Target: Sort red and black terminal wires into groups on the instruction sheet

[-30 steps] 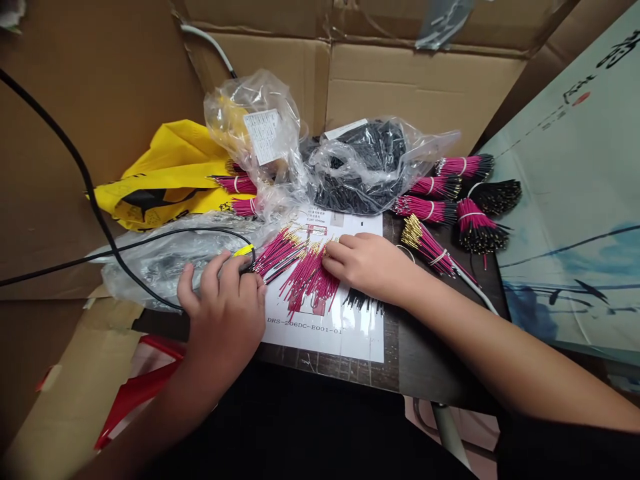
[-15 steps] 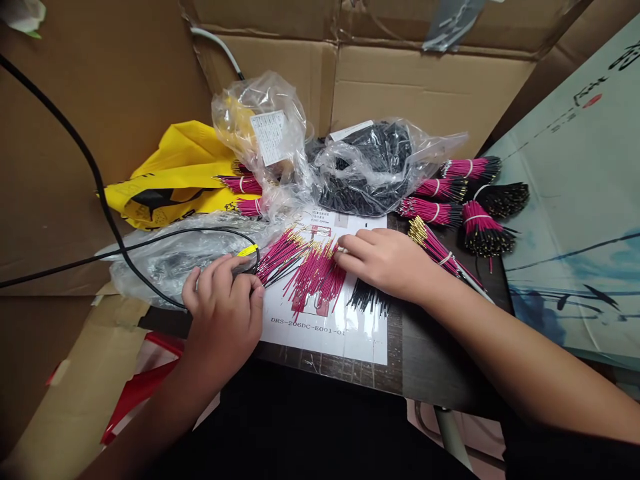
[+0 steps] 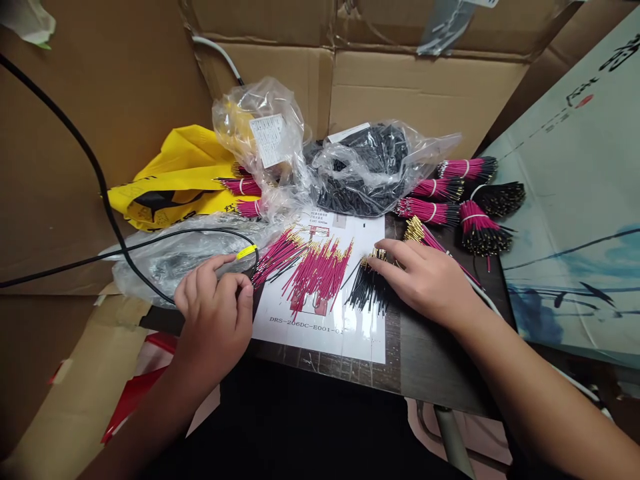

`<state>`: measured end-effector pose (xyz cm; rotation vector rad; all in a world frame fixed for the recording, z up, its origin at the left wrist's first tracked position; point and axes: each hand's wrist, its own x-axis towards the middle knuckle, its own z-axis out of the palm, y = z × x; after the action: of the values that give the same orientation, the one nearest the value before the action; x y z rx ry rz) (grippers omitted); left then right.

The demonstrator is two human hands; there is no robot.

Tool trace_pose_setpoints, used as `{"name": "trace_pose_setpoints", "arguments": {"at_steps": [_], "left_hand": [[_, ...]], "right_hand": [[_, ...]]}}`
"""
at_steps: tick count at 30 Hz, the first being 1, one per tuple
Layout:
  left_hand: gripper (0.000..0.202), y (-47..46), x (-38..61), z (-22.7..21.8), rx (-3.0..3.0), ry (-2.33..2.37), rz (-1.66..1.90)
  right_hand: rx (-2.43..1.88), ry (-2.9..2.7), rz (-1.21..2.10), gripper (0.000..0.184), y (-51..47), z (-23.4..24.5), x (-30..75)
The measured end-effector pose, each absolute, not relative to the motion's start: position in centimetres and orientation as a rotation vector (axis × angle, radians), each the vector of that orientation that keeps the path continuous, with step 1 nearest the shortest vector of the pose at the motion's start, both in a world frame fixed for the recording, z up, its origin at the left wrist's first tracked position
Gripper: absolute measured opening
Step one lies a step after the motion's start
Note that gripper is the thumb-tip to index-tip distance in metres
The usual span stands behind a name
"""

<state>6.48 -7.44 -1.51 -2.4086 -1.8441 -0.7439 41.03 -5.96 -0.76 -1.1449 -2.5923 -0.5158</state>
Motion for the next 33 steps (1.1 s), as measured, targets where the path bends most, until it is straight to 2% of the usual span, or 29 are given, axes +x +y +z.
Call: {"name": "trace_pose_setpoints", "arguments": {"at_steps": [3,6,11,14,17,22,26,29,33], "left_hand": [[0.01,-7.4,6.4,-1.1,-2.447,-1.868,-0.816],[0.01,-7.4,6.7,-0.7,-2.446,-1.893,-0.883],[0.009,-8.3,8.4,0.1,-2.562,-1.838,-1.026],[0.007,-9.1,9.7,0.4,-2.704,-1.697,-1.037],[0.006,-9.6,10.7,0.4,-2.756,-1.582,-1.024],[0.008,-9.1,11.0,0.3,-2.746,-1.496,-0.997],[0.019,-7.4,9.5,-0.4,-2.643,-1.492,-0.92],[0.015,-6.0,7.9,-1.4,-2.421,-1.492,-0.771],[0.01,-5.2,6.6,-2.0,-2.423,-1.399,-0.59]], "right_hand": [[-1.178,-2.503,-0.407,0.02,-7.0,-0.6,39.6],[-1.178,-2.462,-0.135,0.016,-8.3,-0.4,36.9],[-1.229,-2.072,0.677,0.021,-9.7,0.1,31.5],[-1.264,-1.754,0.933,0.021,-9.7,0.3,29.3],[-1.292,-1.605,1.005,0.017,-9.6,0.4,28.4],[-1.398,-1.554,0.986,0.025,-9.7,0.6,29.1],[-1.585,-1.577,0.899,0.032,-9.1,1.1,32.2],[-1.799,-1.567,0.813,0.038,-8.4,1.1,35.2],[-2.024,-1.631,0.721,0.042,-7.6,0.4,37.2]]}}
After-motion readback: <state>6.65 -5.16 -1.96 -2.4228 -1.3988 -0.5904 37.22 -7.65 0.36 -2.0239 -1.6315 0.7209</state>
